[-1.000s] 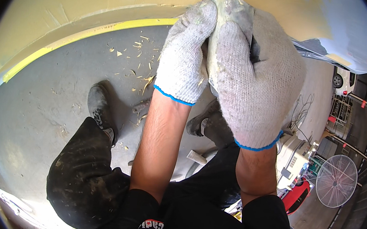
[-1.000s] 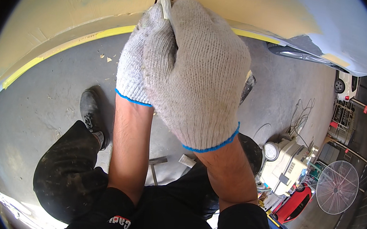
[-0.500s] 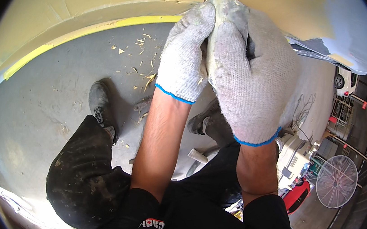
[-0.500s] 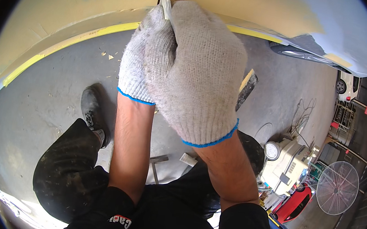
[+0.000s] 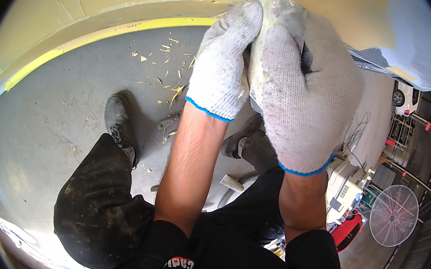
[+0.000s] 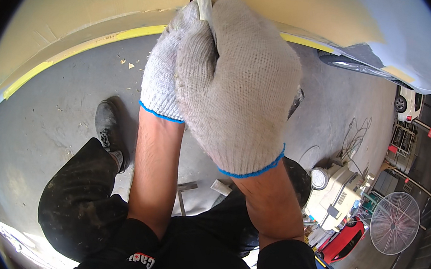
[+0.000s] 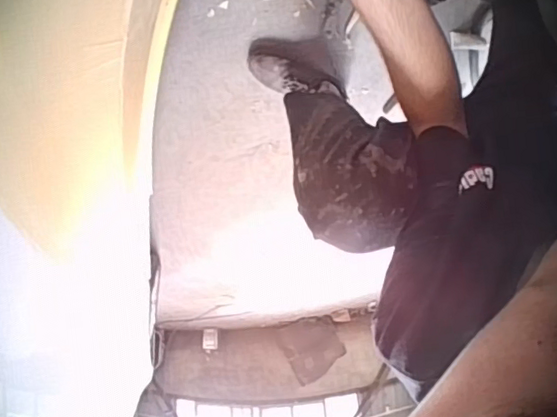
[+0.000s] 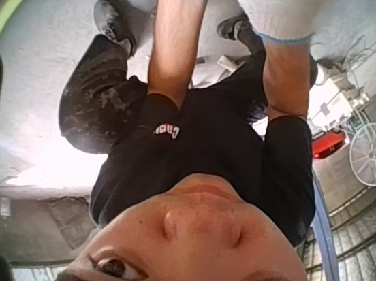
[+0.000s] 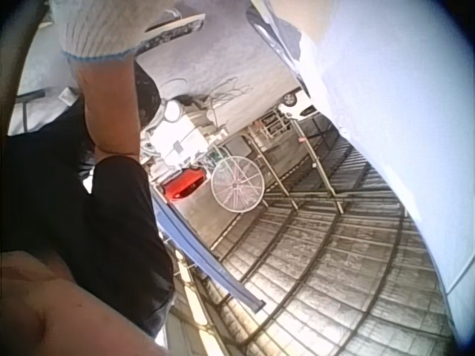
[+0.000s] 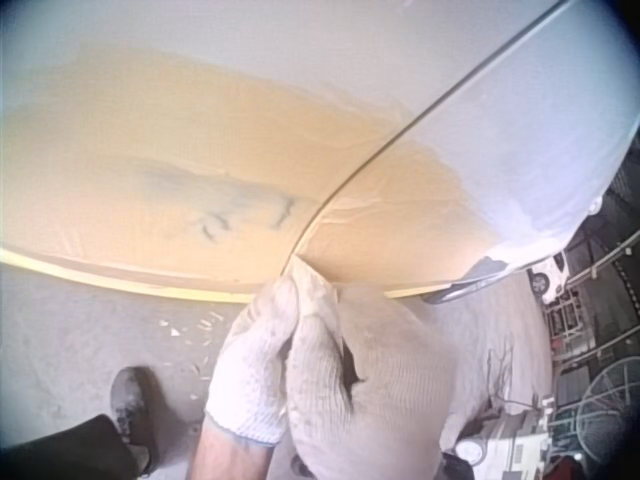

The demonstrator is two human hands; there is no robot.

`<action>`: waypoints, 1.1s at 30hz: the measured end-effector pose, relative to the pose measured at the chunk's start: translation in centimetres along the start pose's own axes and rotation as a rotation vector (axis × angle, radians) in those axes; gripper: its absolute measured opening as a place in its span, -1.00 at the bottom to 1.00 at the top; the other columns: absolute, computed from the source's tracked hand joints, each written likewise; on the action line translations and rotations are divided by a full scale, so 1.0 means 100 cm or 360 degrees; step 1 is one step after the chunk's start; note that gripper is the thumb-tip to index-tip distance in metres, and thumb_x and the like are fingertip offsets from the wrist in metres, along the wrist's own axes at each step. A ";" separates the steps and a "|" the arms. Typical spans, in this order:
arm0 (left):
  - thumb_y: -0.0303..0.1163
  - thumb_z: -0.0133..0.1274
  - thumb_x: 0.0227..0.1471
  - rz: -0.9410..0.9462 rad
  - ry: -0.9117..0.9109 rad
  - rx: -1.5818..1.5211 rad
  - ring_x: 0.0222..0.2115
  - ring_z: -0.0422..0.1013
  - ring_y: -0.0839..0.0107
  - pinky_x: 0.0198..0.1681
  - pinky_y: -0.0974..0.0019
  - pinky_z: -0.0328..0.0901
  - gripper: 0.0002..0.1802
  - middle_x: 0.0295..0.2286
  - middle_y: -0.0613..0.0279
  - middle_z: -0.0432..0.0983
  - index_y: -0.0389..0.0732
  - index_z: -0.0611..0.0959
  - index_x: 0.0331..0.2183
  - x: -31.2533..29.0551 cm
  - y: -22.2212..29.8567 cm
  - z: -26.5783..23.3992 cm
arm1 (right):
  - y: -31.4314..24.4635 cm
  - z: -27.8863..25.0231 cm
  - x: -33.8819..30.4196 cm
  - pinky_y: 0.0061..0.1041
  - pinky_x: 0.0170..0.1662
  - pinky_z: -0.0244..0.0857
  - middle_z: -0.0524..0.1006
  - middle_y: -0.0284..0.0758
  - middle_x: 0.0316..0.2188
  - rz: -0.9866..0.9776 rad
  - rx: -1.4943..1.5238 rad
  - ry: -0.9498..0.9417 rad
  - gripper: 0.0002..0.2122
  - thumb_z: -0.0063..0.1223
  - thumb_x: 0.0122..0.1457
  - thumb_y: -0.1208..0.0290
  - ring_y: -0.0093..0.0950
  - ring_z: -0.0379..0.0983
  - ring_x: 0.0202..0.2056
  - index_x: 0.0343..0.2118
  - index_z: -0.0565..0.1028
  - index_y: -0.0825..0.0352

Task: The person scrapes a yellow substance from the side panel of a white car using a metal scraper. They repeatedly scrape the same area, remove debris from the tool, and wipe the panel with a cloth.

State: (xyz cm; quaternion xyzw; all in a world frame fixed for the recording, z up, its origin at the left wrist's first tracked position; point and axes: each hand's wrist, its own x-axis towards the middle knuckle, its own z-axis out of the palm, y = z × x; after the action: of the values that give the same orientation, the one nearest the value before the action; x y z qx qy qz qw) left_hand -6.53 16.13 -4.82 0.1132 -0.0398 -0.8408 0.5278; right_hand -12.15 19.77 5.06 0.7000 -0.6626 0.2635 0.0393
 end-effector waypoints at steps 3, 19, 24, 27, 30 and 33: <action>-0.40 -0.02 0.26 0.0008 0.0024 0.0044 -0.09 0.48 0.23 0.00 0.25 0.37 -0.66 -0.10 0.10 0.56 -0.28 0.53 0.03 -0.001 0.003 -0.004 | 0.003 0.008 -0.002 -0.48 -0.32 0.38 0.60 -0.21 -0.43 -0.0003 0.0065 0.0010 -0.81 0.18 0.20 0.41 -0.44 0.51 -0.46 -0.21 0.59 0.42; -0.40 0.05 0.25 0.0080 0.0161 0.0028 -0.20 0.57 0.28 -0.07 0.21 0.49 -0.74 -0.19 0.07 0.62 -0.30 0.62 -0.08 -0.007 -0.004 -0.018 | 0.004 0.019 -0.009 -0.47 -0.38 0.37 0.57 -0.20 -0.52 0.0082 0.0075 -0.0027 -0.82 0.15 0.22 0.40 -0.43 0.49 -0.53 -0.23 0.59 0.42; -0.37 0.06 0.24 0.0071 0.0128 0.0019 -0.20 0.56 0.28 -0.07 0.20 0.49 -0.70 -0.19 0.06 0.62 -0.31 0.61 -0.05 -0.006 -0.008 -0.046 | 0.006 0.032 -0.013 -0.47 -0.36 0.37 0.58 -0.20 -0.48 0.0094 0.0024 -0.0160 -0.82 0.14 0.21 0.43 -0.43 0.52 -0.48 -0.20 0.59 0.42; -0.33 -0.04 0.32 0.0008 0.0080 0.0096 -0.13 0.47 0.37 -0.01 0.35 0.37 -0.66 -0.11 0.16 0.56 -0.32 0.56 0.01 -0.006 -0.006 -0.033 | 0.002 0.024 -0.011 -0.45 -0.32 0.38 0.59 -0.20 -0.47 0.0233 0.0108 -0.0151 -0.81 0.15 0.21 0.43 -0.40 0.53 -0.45 -0.19 0.59 0.42; -0.31 -0.07 0.33 0.0034 0.0037 0.0279 -0.14 0.45 0.40 -0.02 0.38 0.34 -0.65 -0.11 0.18 0.55 -0.33 0.55 0.01 -0.006 0.000 -0.017 | -0.001 0.013 -0.008 -0.44 -0.27 0.40 0.61 -0.20 -0.42 0.0168 0.0175 -0.0030 -0.79 0.17 0.20 0.42 -0.39 0.56 -0.41 -0.17 0.59 0.42; -0.35 -0.05 0.31 0.0103 -0.0016 0.0140 -0.17 0.45 0.41 -0.04 0.37 0.35 -0.70 -0.15 0.20 0.55 -0.30 0.57 -0.03 -0.002 -0.002 -0.015 | -0.002 0.011 -0.004 -0.45 -0.23 0.41 0.63 -0.21 -0.38 0.0018 0.0116 0.0047 -0.78 0.19 0.20 0.41 -0.42 0.57 -0.37 -0.16 0.60 0.41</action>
State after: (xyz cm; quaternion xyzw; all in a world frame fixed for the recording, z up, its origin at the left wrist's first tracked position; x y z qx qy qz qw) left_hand -6.31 16.47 -6.30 0.1309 -0.0830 -0.8212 0.5491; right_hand -11.62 19.68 4.04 0.6932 -0.6560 0.2979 0.0221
